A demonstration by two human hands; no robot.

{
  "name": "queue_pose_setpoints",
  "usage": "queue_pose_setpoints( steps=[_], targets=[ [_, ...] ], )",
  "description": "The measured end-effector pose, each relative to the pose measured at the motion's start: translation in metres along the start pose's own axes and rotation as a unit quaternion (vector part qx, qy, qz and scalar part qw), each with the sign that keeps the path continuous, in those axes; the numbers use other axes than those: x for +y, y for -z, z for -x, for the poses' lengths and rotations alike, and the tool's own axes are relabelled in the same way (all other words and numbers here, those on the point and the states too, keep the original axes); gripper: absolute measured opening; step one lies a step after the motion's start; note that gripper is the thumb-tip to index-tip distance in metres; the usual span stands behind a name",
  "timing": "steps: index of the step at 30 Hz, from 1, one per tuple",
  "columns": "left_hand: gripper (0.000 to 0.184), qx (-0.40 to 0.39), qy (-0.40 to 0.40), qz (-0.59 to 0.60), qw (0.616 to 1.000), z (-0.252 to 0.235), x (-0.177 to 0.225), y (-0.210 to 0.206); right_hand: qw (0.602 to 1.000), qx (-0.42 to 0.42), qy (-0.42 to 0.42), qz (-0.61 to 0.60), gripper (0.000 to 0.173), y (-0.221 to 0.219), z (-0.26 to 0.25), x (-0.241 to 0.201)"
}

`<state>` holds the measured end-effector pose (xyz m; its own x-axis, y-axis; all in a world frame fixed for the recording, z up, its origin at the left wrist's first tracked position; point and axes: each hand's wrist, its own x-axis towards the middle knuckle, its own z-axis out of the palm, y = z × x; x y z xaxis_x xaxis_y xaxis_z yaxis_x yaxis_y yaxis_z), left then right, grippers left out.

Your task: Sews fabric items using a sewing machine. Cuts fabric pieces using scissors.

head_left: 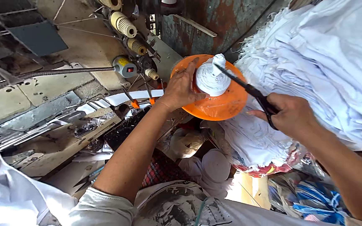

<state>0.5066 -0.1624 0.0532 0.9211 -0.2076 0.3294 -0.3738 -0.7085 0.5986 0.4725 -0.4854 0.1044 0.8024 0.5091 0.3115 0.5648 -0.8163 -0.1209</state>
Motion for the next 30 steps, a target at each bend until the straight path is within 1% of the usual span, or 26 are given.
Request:
queue_pose_setpoints(
  steps=[4,6,8,11,14,16,18,21,23,26,30],
  targets=[
    [0.114,-0.01,-0.002,-0.005,1.0,0.0,0.001,0.001,0.999,0.023,-0.03,0.029,0.06,0.006,0.016,0.027],
    [0.118,-0.014,0.009,-0.007,1.0,-0.001,0.002,0.002,0.997,0.03,-0.009,0.072,0.063,0.001,0.024,0.035],
    [0.119,-0.02,0.015,-0.011,1.0,-0.004,0.003,0.002,0.992,0.033,0.028,0.12,0.065,-0.004,0.03,0.04],
    [0.117,-0.037,0.011,0.006,0.999,-0.008,0.002,0.006,0.984,0.043,0.061,0.16,0.063,-0.012,0.029,0.041],
    [0.114,-0.062,0.009,0.012,0.998,-0.009,0.005,0.013,0.98,0.06,0.071,0.177,0.061,-0.016,0.022,0.04],
    [0.114,-0.046,0.008,0.009,0.999,-0.007,0.007,0.014,0.977,0.065,0.087,0.184,0.06,-0.017,0.017,0.04],
    [0.113,-0.006,0.006,-0.008,1.0,-0.002,0.01,0.012,0.976,0.065,0.101,0.184,0.06,-0.019,0.014,0.039],
    [0.107,0.057,0.024,-0.032,0.998,0.009,0.025,0.006,0.975,0.064,0.107,0.181,0.061,-0.02,0.01,0.037],
    [0.102,0.079,0.045,-0.023,0.996,0.015,0.031,0.001,0.975,0.066,0.106,0.185,0.061,-0.02,0.008,0.036],
    [0.098,0.074,0.059,0.029,0.995,0.013,0.027,0.002,0.971,0.078,0.11,0.196,0.059,-0.018,0.006,0.035],
    [0.096,0.05,0.048,0.102,0.992,0.008,0.014,0.006,0.967,0.098,0.123,0.199,0.059,-0.019,-0.002,0.031]
  ],
)
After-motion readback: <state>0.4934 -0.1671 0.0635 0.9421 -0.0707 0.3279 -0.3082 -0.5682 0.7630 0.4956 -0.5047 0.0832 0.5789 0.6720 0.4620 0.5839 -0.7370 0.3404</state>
